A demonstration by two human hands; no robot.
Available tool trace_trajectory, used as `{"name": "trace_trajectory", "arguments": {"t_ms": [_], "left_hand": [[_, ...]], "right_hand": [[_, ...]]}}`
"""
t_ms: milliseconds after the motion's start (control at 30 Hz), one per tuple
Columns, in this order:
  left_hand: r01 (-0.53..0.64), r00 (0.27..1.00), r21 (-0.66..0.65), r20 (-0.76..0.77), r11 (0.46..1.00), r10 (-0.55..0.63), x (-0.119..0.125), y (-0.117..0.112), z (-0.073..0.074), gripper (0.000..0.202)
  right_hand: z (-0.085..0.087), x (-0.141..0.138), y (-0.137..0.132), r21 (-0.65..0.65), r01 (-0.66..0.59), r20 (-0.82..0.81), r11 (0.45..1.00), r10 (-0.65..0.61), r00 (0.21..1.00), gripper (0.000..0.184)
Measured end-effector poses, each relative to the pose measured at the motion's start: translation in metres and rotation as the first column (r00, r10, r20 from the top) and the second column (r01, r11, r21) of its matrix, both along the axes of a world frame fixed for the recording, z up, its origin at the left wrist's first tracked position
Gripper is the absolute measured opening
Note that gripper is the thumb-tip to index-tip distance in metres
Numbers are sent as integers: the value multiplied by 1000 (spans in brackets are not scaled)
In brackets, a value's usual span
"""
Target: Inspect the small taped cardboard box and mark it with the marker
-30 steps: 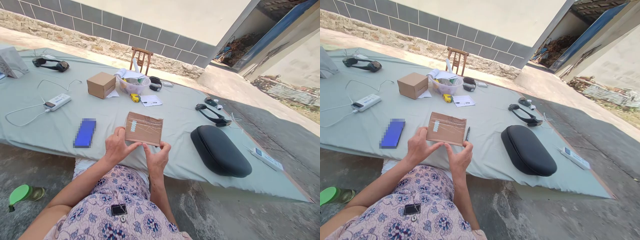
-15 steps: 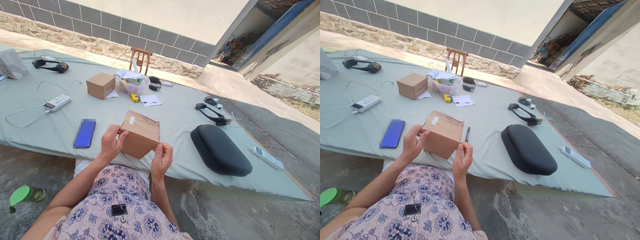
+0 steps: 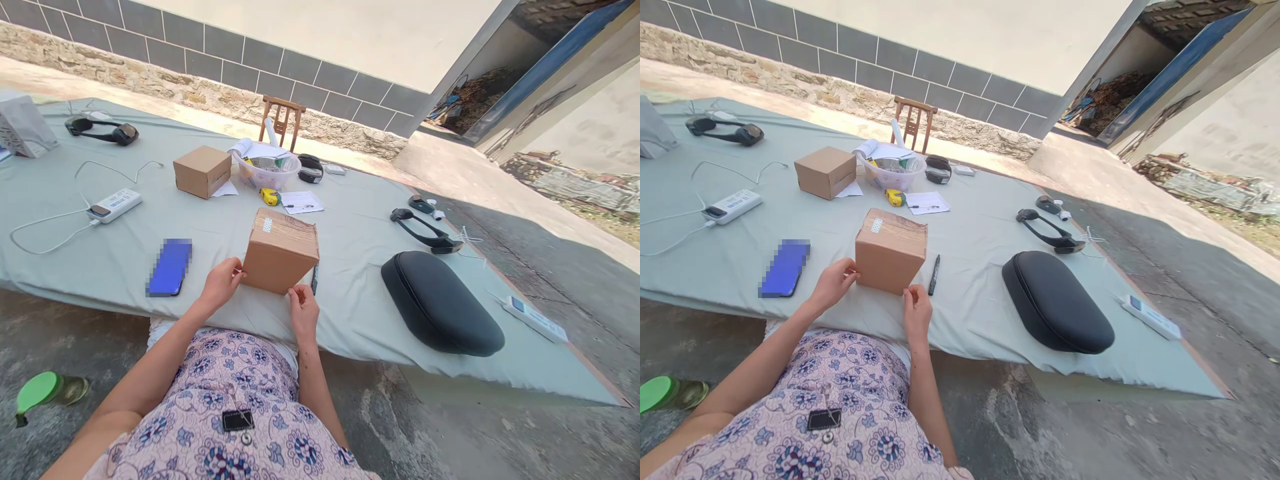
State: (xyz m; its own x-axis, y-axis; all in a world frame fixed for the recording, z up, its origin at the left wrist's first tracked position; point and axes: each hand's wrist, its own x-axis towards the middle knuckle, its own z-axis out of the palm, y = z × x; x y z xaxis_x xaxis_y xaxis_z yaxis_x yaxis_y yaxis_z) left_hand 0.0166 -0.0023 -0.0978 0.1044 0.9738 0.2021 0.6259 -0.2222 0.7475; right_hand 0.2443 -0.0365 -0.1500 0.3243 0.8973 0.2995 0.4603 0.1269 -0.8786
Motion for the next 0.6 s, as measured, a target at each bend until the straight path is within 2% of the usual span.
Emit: {"name": "trace_trajectory", "arguments": {"t_ms": [100,200,400,500,600], "left_hand": [[-41,994,-38,-108,998,37,2,7,-16,11],[-49,992,-36,-122,998,45,4,9,-24,11],[-48,994,-33,-102,998,45,3,9,-25,9],[-45,996,-33,-78,998,43,3,9,-23,8],[-69,997,-8,-39,998,68,6,7,-19,8]], "right_hand": [[-7,-2,3,-18,-8,91,1000,10,996,22],[-10,-6,6,-19,0,134,1000,3,991,18],[-9,-11,6,-14,17,172,1000,-15,985,16],[-4,-13,2,-19,17,167,1000,-14,986,21],[4,-17,-3,21,64,130,998,-66,989,24]]}}
